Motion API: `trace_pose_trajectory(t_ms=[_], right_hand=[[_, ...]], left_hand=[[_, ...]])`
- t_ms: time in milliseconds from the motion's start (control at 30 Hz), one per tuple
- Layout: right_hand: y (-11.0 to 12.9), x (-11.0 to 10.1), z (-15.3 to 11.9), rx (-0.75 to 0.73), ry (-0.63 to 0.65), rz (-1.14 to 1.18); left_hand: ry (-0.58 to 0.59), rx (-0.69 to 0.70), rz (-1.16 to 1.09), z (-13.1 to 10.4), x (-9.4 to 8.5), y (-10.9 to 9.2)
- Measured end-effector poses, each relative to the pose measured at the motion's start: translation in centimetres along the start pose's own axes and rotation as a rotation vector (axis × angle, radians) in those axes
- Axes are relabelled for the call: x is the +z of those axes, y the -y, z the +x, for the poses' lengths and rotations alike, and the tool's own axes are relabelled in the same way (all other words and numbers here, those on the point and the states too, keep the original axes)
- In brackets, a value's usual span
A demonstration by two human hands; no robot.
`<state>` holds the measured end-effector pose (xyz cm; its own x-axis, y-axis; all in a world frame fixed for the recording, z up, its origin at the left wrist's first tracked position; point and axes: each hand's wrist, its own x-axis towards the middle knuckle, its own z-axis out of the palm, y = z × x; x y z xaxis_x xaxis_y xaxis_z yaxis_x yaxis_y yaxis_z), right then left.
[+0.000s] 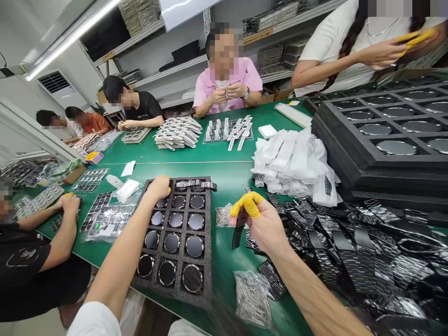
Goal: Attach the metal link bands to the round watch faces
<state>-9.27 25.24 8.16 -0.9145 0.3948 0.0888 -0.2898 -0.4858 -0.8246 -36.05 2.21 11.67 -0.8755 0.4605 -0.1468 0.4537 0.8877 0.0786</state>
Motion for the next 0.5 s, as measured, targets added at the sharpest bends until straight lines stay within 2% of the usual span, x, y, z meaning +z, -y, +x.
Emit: trace_pose_trajectory(t_ms=[167,267,333,400,467,500], right_hand=[[0.1,0.6,-0.4,0.033,-0.002,0.028],[-0.2,0.8,-0.4,0.073,0.002,0.042],[-0.5,0.9,-0.4,0.112,0.004,0.045],[-1.0,1.0,-0.4,0.144,0.012,0.041],[-1.4,1.2,-0.5,0.162,0.029,0.034],[-1.6,1.2,-0.5,0.164,0.036,0.031]], left_hand=[[-0.152,-0.035,-0.311,-1.5,-0.6,2.4],[-0.193,-0.018,-0.526,-2.3,-1.6,2.0],[-0.196,0.031,-0.638,-2.8,-2.3,0.5],[-0.229,0.087,-0.78,-3.3,-2.7,-2.0],[-0.247,0.139,-1.056,-4.0,-2.5,-4.9],[-0.215,0.161,-1.231,-4.4,-2.0,-6.5]])
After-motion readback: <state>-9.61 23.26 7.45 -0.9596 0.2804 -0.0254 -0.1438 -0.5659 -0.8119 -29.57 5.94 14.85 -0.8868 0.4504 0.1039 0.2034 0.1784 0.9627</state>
